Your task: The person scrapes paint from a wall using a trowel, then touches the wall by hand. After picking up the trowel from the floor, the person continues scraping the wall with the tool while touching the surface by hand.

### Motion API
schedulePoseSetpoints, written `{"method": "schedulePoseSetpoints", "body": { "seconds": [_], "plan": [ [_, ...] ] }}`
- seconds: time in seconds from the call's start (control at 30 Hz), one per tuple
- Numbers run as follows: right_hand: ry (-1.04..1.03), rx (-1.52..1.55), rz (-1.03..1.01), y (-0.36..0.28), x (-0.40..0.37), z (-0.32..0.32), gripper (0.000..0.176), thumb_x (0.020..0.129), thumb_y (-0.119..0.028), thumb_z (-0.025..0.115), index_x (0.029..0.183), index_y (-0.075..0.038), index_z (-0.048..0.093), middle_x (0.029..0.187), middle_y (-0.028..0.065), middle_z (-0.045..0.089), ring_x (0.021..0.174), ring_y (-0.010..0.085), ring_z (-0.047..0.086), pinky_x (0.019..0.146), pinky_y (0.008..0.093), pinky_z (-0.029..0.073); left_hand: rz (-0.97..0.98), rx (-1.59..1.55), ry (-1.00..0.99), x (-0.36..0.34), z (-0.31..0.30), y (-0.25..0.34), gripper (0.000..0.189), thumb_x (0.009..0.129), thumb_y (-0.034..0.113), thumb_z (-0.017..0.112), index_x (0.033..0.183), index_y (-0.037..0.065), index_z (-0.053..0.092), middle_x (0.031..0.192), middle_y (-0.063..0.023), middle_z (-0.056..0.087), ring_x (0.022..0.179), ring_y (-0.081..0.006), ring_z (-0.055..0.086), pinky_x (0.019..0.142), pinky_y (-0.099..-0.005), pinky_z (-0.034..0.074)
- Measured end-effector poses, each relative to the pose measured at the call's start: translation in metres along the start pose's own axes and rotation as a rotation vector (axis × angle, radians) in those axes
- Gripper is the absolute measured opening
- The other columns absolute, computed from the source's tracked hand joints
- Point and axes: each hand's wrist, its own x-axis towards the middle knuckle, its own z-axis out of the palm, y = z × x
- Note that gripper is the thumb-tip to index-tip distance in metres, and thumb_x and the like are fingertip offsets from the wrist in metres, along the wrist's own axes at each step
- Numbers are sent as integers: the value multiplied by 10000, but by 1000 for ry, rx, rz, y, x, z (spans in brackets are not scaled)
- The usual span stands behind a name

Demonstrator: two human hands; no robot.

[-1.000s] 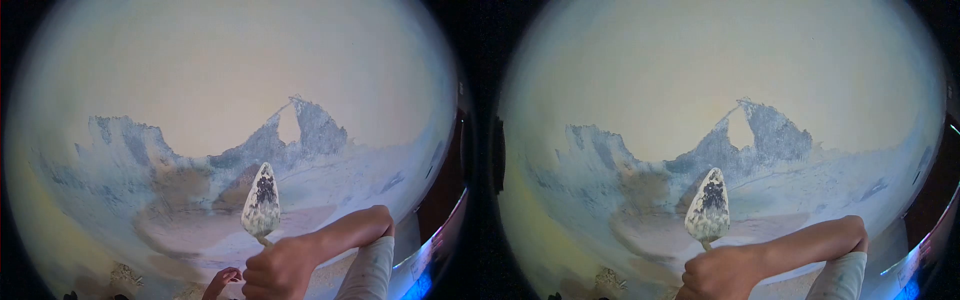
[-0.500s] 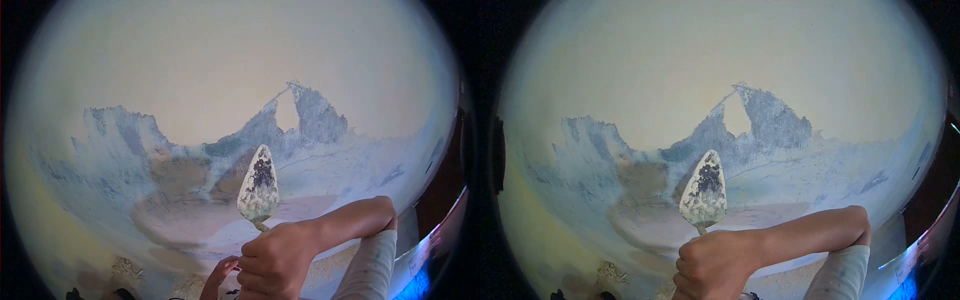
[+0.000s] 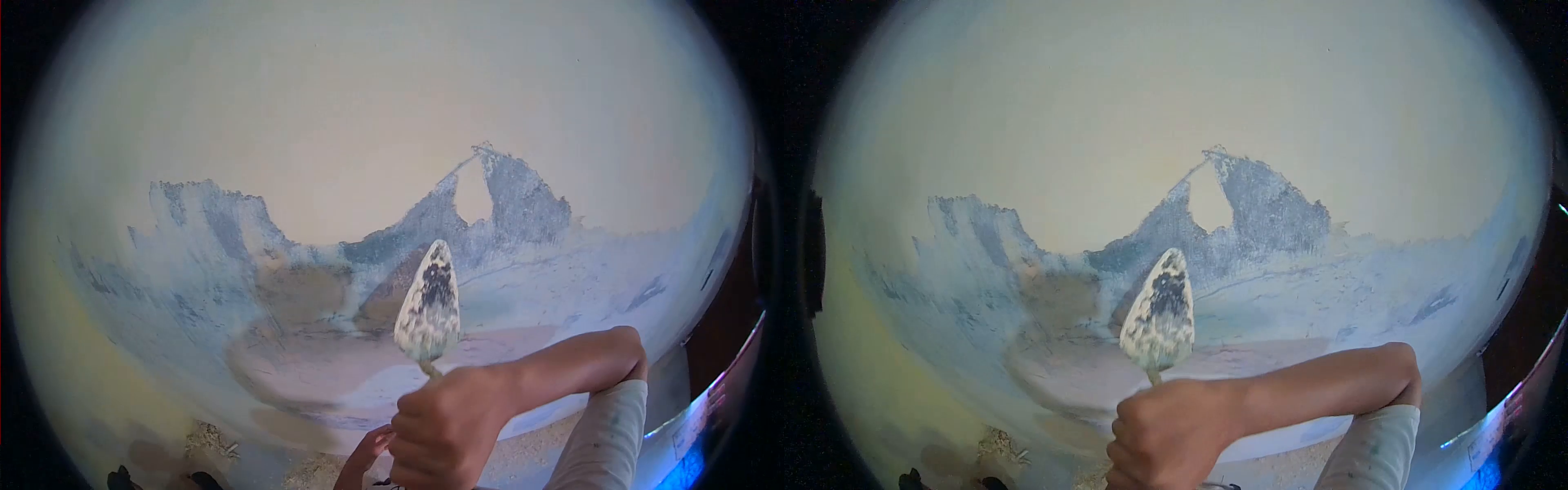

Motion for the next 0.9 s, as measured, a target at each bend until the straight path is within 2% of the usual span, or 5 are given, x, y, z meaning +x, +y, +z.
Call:
{"method": "schedulePoseSetpoints", "body": {
  "seconds": [0.13,0.3,0.4,0.57,0.9],
  "plan": [
    [-60,-143,52,18,-18,3,263,772,-194,653,589,-99,490,568,-34,445,489,106,478,457,272,322,-23,-2,14,-2,7,-4,297,1036,163,582,1315,62,603,1248,-38,638,1182,-163,586,1004,-367,483],
    [78,-33,-5,-1,-5,11,236,750,-168,678,606,-80,514,576,-29,442,495,105,476,443,277,311,-53,-5,31,-7,11,-6,302,1036,163,582,1320,62,601,1250,-39,638,1183,-164,586,1005,-367,483],
    [8,-168,47,19,-7,-4,243,753,-181,670,606,-85,503,582,-28,442,495,105,478,455,277,325,-85,-10,49,-21,15,-11,305,1036,162,582,1323,62,600,1251,-40,639,1184,-165,586,1005,-368,484],
    [14,-51,-28,6,-1,7,224,742,-180,687,623,-78,526,583,-45,414,488,96,451,452,264,314,-99,-12,78,-25,15,-10,309,1036,162,583,1328,63,598,1253,-41,639,1186,-166,587,1006,-368,484],
    [45,-168,-13,18,-5,4,210,752,-209,671,636,-84,548,592,-53,437,510,95,476,453,275,315,-125,-20,123,-24,14,-12,319,1036,161,583,1339,63,595,1257,-44,640,1189,-168,587,1007,-370,485]
  ]
}}
